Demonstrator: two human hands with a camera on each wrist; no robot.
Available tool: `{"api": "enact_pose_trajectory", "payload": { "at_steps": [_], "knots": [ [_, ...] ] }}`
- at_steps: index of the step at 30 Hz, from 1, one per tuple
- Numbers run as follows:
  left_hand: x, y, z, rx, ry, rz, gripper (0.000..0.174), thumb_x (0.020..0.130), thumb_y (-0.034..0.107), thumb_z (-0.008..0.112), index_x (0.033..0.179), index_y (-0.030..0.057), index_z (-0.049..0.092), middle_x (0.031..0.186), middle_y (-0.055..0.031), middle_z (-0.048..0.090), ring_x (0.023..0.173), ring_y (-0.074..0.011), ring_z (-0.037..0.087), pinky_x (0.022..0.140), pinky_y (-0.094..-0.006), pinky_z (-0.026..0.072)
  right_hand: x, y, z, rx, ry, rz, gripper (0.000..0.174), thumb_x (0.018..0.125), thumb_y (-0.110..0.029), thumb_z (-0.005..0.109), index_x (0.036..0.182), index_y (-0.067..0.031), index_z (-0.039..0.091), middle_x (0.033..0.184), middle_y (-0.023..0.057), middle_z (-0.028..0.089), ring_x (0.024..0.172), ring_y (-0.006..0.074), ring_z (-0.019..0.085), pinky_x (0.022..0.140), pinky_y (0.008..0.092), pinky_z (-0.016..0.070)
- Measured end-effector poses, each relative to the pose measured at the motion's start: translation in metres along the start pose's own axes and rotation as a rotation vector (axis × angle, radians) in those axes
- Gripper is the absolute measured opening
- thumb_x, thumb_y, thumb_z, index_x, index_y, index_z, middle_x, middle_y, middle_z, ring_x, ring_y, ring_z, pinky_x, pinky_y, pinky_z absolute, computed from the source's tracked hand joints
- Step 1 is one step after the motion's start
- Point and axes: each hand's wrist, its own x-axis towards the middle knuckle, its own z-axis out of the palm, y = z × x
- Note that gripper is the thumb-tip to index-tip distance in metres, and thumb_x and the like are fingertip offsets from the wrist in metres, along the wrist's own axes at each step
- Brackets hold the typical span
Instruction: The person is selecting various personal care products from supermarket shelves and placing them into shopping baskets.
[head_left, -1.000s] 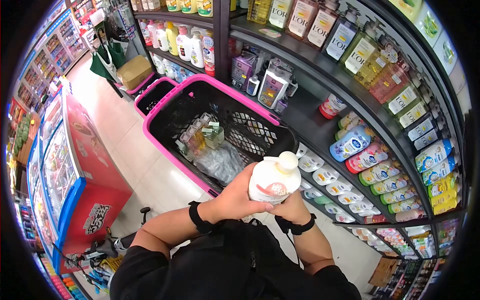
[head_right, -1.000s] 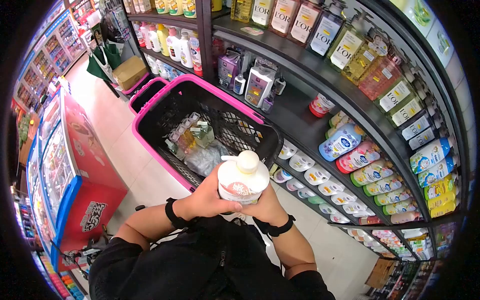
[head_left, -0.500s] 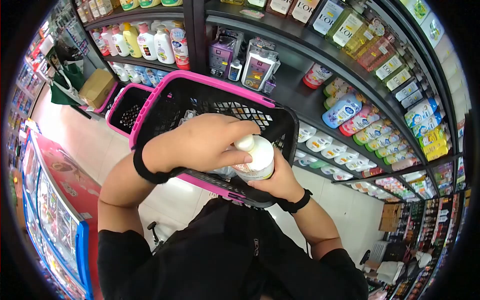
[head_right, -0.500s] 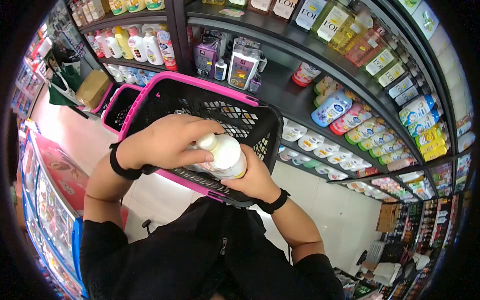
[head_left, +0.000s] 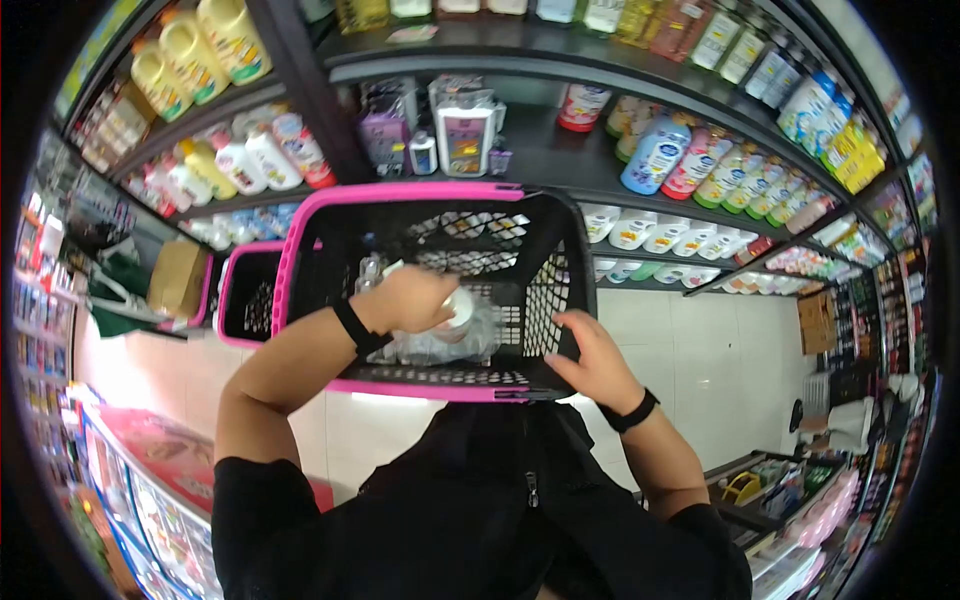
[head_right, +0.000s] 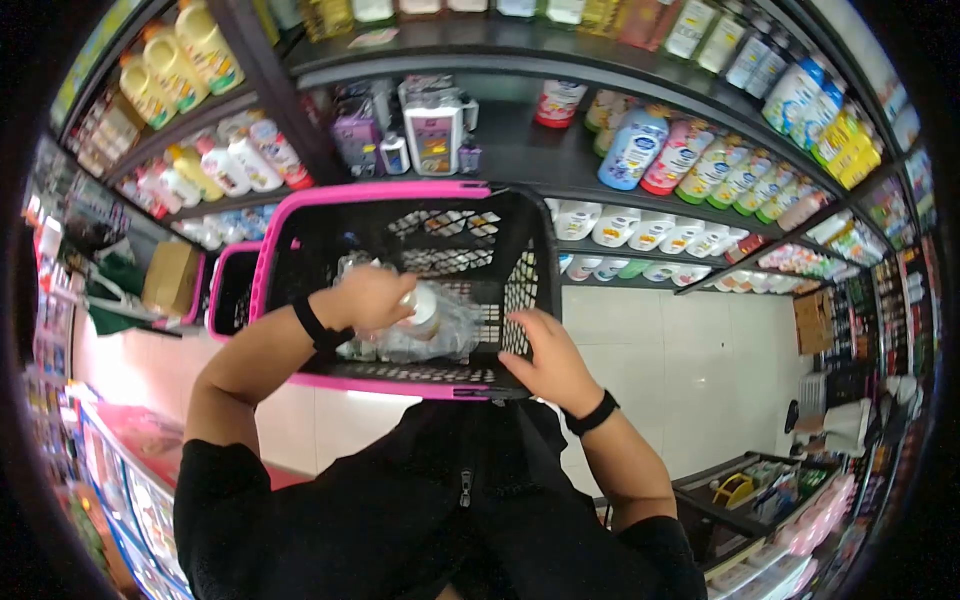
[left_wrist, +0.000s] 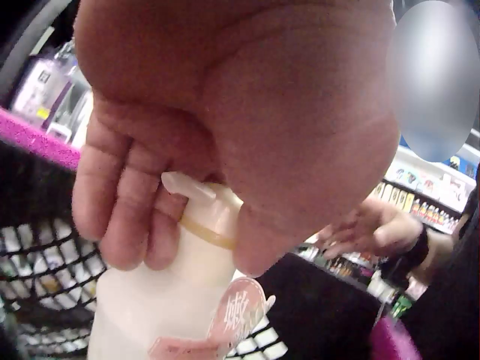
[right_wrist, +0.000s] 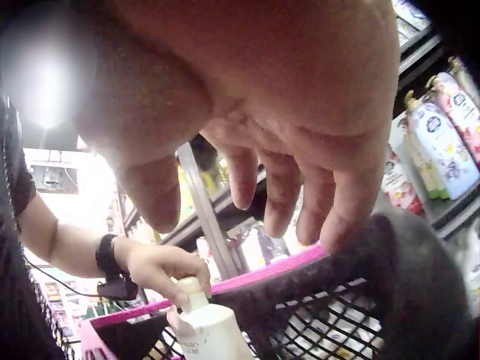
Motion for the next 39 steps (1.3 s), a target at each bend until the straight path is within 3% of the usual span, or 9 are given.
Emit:
{"api": "enact_pose_trajectory", "payload": {
  "at_steps": [3,4,11,21,26,31,32,34,39],
  "knots": [
    [0.009,-0.044,0.058,0.026,-0.102,-0.038,0.038,0.087,0.038,0.063,0.104,0.0042,0.058,0.076,-0.0199,0.068,0.074,-0.0427,0.067,0.067,-0.055,0.0511,-0.036,0.005,0.005,-0.11,0.104,0.004,0.047,0.078,-0.015,0.078,0.119,-0.0026,0.06,0.123,0.0174,0.06,0.124,0.0402,0.053,0.104,0.0464,0.0436],
    [0.012,-0.045,0.058,0.057,-0.213,-0.111,0.038,0.086,0.033,0.062,0.108,0.0021,0.059,0.09,-0.0219,0.071,0.085,-0.0405,0.069,0.074,-0.0523,0.0535,-0.044,0.005,0.008,-0.145,0.114,0.01,0.045,0.078,-0.016,0.078,0.118,-0.0028,0.061,0.123,0.0166,0.061,0.125,0.04,0.052,0.105,0.0467,0.0432],
    [0.005,-0.105,0.131,0.046,-0.233,-0.239,0.045,0.085,0.036,0.065,0.115,0.0029,0.06,0.091,-0.0203,0.072,0.088,-0.0397,0.069,0.077,-0.0513,0.0531,-0.064,0.014,0.029,-0.132,0.155,0.099,0.037,0.078,-0.015,0.076,0.111,-0.0029,0.065,0.121,0.0152,0.062,0.133,0.0388,0.047,0.112,0.0467,0.0378],
    [-0.007,-0.116,0.176,0.062,-0.383,-0.539,0.035,0.087,0.019,0.057,0.12,0.0095,0.063,0.111,-0.016,0.072,0.103,-0.0343,0.07,0.085,-0.0466,0.0559,-0.062,0.012,0.041,-0.211,0.198,0.117,0.031,0.078,-0.013,0.074,0.108,-0.0043,0.068,0.121,0.0123,0.064,0.133,0.0389,0.047,0.111,0.0473,0.0378],
    [-0.006,-0.126,0.206,0.071,-0.317,-0.597,0.03,0.091,0.02,0.055,0.117,0.0063,0.062,0.103,-0.0186,0.073,0.096,-0.0365,0.071,0.077,-0.0492,0.0565,-0.062,0.015,0.045,-0.239,0.211,0.105,0.029,0.079,-0.014,0.073,0.105,-0.0047,0.068,0.119,0.0125,0.064,0.132,0.0388,0.047,0.111,0.0478,0.0375],
    [-0.01,-0.126,0.205,0.06,-0.353,-0.542,0.061,0.072,0.032,0.082,0.122,0.0057,0.06,0.109,-0.0175,0.073,0.102,-0.0342,0.071,0.085,-0.048,0.0552,-0.066,0.02,0.045,-0.277,0.19,0.083,0.027,0.081,-0.017,0.072,0.105,-0.0056,0.067,0.119,0.013,0.064,0.133,0.0381,0.048,0.111,0.0481,0.0383],
    [-0.01,-0.124,0.199,0.016,-0.351,-0.567,0.051,0.076,0.024,0.077,0.122,0.0071,0.061,0.109,-0.0165,0.073,0.104,-0.0342,0.07,0.088,-0.0468,0.0537,-0.066,0.019,0.045,-0.27,0.196,0.078,0.027,0.082,-0.018,0.072,0.106,-0.0055,0.067,0.119,0.0129,0.064,0.133,0.0378,0.048,0.111,0.0475,0.0387],
    [-0.014,-0.149,0.232,0.126,-0.4,-0.419,0.084,0.062,0.038,0.091,0.13,0.0048,0.055,0.113,-0.0175,0.071,0.107,-0.0336,0.069,0.09,-0.0464,0.0538,-0.067,0.018,0.044,-0.262,0.206,0.073,0.027,0.083,-0.018,0.072,0.106,-0.0052,0.067,0.119,0.0125,0.064,0.133,0.0369,0.048,0.111,0.0463,0.0392],
    [-0.005,-0.142,0.212,-0.047,-0.551,-0.671,0.078,0.073,0.05,0.082,0.128,0.0008,0.059,0.125,-0.019,0.066,0.118,-0.0342,0.063,0.1,-0.0452,0.0504,-0.07,0.023,0.042,-0.217,0.211,0.026,0.029,0.086,-0.021,0.073,0.109,-0.0062,0.064,0.119,0.0094,0.064,0.133,0.0341,0.047,0.11,0.0443,0.0401]
  ]
}}
